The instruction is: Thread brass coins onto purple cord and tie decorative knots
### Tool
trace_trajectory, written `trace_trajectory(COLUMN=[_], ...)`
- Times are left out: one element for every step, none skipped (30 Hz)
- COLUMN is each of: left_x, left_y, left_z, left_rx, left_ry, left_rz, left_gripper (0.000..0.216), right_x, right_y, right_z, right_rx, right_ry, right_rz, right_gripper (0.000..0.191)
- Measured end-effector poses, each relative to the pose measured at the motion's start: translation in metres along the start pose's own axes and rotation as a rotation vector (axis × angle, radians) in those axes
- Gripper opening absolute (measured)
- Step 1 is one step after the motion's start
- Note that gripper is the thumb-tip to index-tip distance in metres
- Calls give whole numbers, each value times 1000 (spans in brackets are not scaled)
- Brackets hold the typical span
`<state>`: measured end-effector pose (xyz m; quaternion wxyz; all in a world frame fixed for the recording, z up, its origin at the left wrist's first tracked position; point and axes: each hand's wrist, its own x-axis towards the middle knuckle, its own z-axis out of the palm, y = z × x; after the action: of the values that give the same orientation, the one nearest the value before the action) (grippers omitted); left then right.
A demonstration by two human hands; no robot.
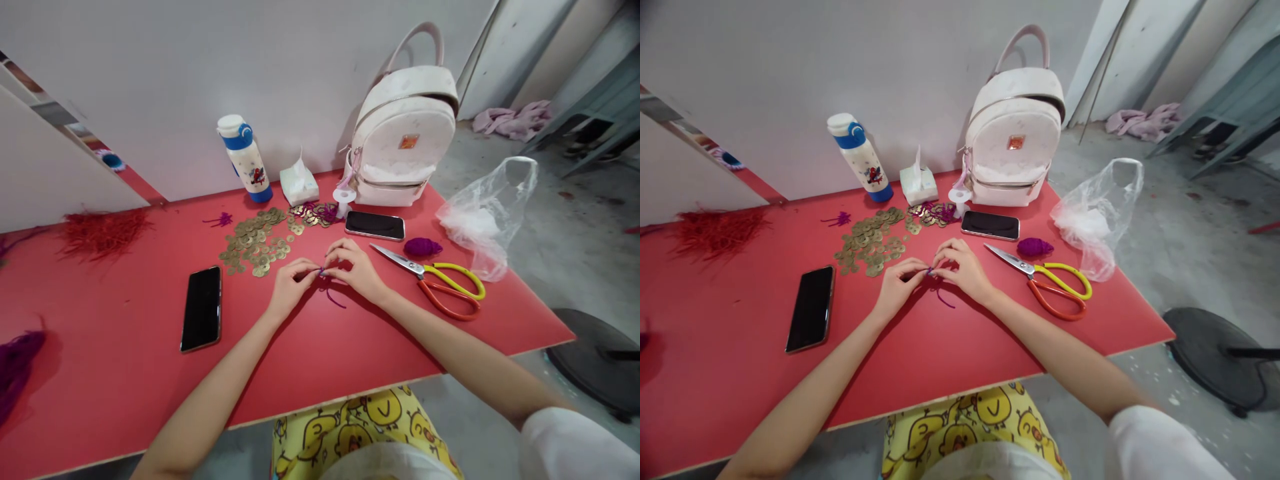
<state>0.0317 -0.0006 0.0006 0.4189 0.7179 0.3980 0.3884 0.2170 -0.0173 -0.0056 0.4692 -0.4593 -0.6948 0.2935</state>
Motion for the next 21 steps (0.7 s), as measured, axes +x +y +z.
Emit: trace_trajectory(left_x=[0, 0, 0, 0, 0, 0, -1, -1, -1, -1, -1, -1, -1, -1, -1, -1, -2, -2, -2, -2, -2], left_y=[0, 0, 0, -1, -1, -1, -2, -2, -2, -1, -1, 0, 0, 0, 1, 1, 0, 0, -1, -2, -3], left_z=[0, 0, 0, 0, 0, 0, 1, 1, 1, 1, 1, 1, 1, 1, 1, 1, 1, 1, 1, 2, 2], left_rx=[0, -2, -5, -8, -8, -5, 1, 7, 11, 13, 12, 9, 5, 0, -4, -8, -10, -13, -18, -22, -25], left_ry=[3, 5, 8, 9, 11, 11, 11, 12, 13, 15, 18, 20, 19, 19, 18, 18, 19, 20, 22, 24, 25], left_rz=[-1, -3, -4, -2, 2, 7, 14, 18, 21, 20, 17, 13, 8, 4, 1, -1, -5, -9, -13, -17, -23], left_gripper=[14, 14, 14, 14, 15, 14, 14, 14, 14, 14, 14, 13, 13, 12, 11, 11, 10, 10, 10, 10, 10], right_x=[0, 0, 0, 1, 1, 1, 1, 2, 2, 2, 3, 3, 3, 3, 3, 2, 2, 2, 1, 1, 1], right_y=[0, 0, 0, 0, 0, 0, -1, -1, -1, -1, -1, -1, 0, 0, 1, 1, 1, 1, 1, 1, 1], right_z=[0, 1, 1, 1, 1, 1, 1, 1, 0, 0, -1, -1, -1, -1, -1, -1, 0, 0, 1, 1, 1], right_rx=[7, 15, 26, 39, 52, 65, 76, 85, 92, 95, 95, 90, 81, 71, 63, 58, 54, 48, 40, 30, 21], right_ry=[-2, -5, -7, -10, -12, -12, -10, -4, 2, 7, 12, 15, 16, 15, 15, 15, 15, 15, 16, 18, 20], right_rz=[5, 9, 13, 17, 21, 25, 32, 41, 52, 63, 74, 81, 84, 82, 77, 69, 62, 54, 48, 42, 37], right_gripper=[9, 9, 9, 9, 9, 9, 9, 10, 10, 10, 10, 10, 9, 9, 9, 9, 8, 8, 7, 7, 6])
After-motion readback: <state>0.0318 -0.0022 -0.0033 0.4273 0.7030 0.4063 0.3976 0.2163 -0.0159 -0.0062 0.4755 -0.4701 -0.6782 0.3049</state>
